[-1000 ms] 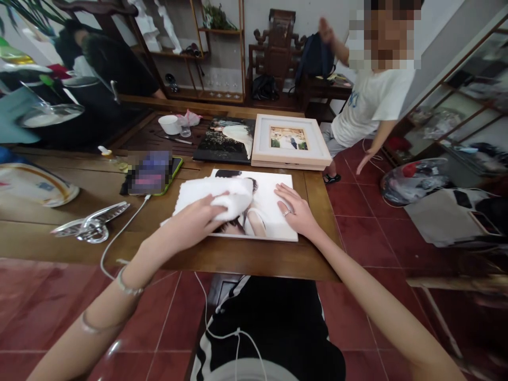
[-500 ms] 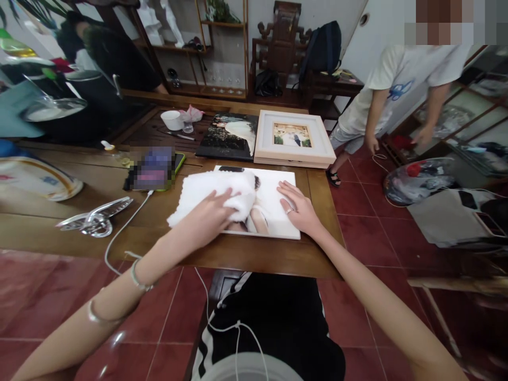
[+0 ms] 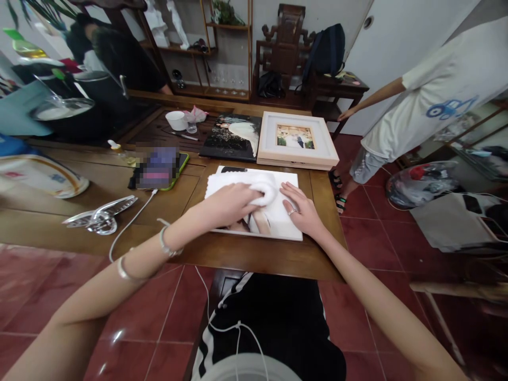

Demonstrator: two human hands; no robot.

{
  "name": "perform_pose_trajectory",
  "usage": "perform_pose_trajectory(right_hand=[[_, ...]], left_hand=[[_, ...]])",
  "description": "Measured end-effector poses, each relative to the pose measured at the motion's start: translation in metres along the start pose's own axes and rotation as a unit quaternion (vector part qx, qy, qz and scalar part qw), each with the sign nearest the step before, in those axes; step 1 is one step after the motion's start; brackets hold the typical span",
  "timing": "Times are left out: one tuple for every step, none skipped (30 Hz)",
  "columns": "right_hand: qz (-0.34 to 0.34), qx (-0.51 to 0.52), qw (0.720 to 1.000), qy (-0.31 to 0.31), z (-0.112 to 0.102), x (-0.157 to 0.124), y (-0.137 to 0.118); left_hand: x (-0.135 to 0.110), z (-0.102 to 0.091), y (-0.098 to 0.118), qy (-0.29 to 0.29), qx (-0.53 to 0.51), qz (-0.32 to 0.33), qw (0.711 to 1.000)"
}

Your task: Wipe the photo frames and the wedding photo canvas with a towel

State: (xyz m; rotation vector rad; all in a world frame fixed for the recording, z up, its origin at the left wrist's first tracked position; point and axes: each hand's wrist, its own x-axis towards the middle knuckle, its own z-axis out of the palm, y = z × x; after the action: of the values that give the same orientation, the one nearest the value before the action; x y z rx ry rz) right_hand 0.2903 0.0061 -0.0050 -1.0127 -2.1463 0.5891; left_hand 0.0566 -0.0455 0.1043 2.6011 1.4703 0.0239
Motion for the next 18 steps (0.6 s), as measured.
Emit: perform_pose_trajectory(right_hand=[[-0.001,0.001,1.000,0.001,0.000,0.000,0.001],[-0.002,0.000,1.000,0.001,0.000,0.000,0.001],[-0.002,-0.002,1.000,0.001,0.000,0.000,0.002],[-0.002,-0.005,1.000,0.001,0.000,0.000,0.002],[-0.001,-0.009,1.000,0.001,0.000,0.000,0.002],[-0.001,-0.013,1.000,0.001,0.000,0.001,0.002],[-0.002,-0.017,1.000,0.000,0.000,0.001,0.001],[-0.004,-0.020,1.000,0.000,-0.001,0.001,0.001],[-0.007,-0.020,1.000,-0.001,-0.002,0.001,0.000],[-0.009,-0.019,1.000,-0.001,-0.002,0.001,-0.001],[-0.010,-0.017,1.000,-0.001,-0.003,0.001,-0.002],[-0.011,-0.014,1.000,0.000,-0.003,0.002,-0.003],[-0.011,-0.011,1.000,0.001,-0.004,0.002,-0.004],[-0.012,-0.009,1.000,0.002,-0.004,0.002,-0.005],[-0.013,-0.008,1.000,0.002,-0.004,0.002,-0.006],[-0.015,-0.007,1.000,0.000,-0.004,0.002,-0.006],[-0.015,-0.007,1.000,-0.003,-0.003,0.002,-0.006],[-0.014,-0.009,1.000,-0.005,-0.003,0.002,-0.005]], left_hand=[[0.013,-0.002,-0.006,0.016,-0.007,0.009,1.000],[0.026,-0.004,-0.010,0.024,-0.014,0.022,0.999],[0.039,-0.006,-0.014,0.028,-0.021,0.033,0.999],[0.051,-0.008,-0.016,0.031,-0.030,0.043,0.998],[0.063,-0.009,-0.016,0.032,-0.042,0.055,0.997],[0.074,-0.011,-0.014,0.032,-0.057,0.067,0.996],[0.085,-0.012,-0.011,0.030,-0.072,0.081,0.994],[0.094,-0.013,-0.006,0.027,-0.083,0.095,0.992],[0.103,-0.014,0.000,0.023,-0.091,0.109,0.990],[0.110,-0.015,0.006,0.019,-0.093,0.123,0.988],[0.116,-0.015,0.011,0.017,-0.090,0.136,0.987],[0.120,-0.015,0.017,0.015,-0.083,0.145,0.986],[0.122,-0.015,0.021,0.016,-0.075,0.150,0.986],[0.123,-0.015,0.023,0.017,-0.064,0.148,0.987],[0.121,-0.014,0.024,0.019,-0.052,0.140,0.989],[0.119,-0.013,0.024,0.020,-0.038,0.125,0.991],[0.115,-0.012,0.022,0.020,-0.023,0.109,0.994],[0.110,-0.012,0.018,0.019,-0.010,0.093,0.995]])
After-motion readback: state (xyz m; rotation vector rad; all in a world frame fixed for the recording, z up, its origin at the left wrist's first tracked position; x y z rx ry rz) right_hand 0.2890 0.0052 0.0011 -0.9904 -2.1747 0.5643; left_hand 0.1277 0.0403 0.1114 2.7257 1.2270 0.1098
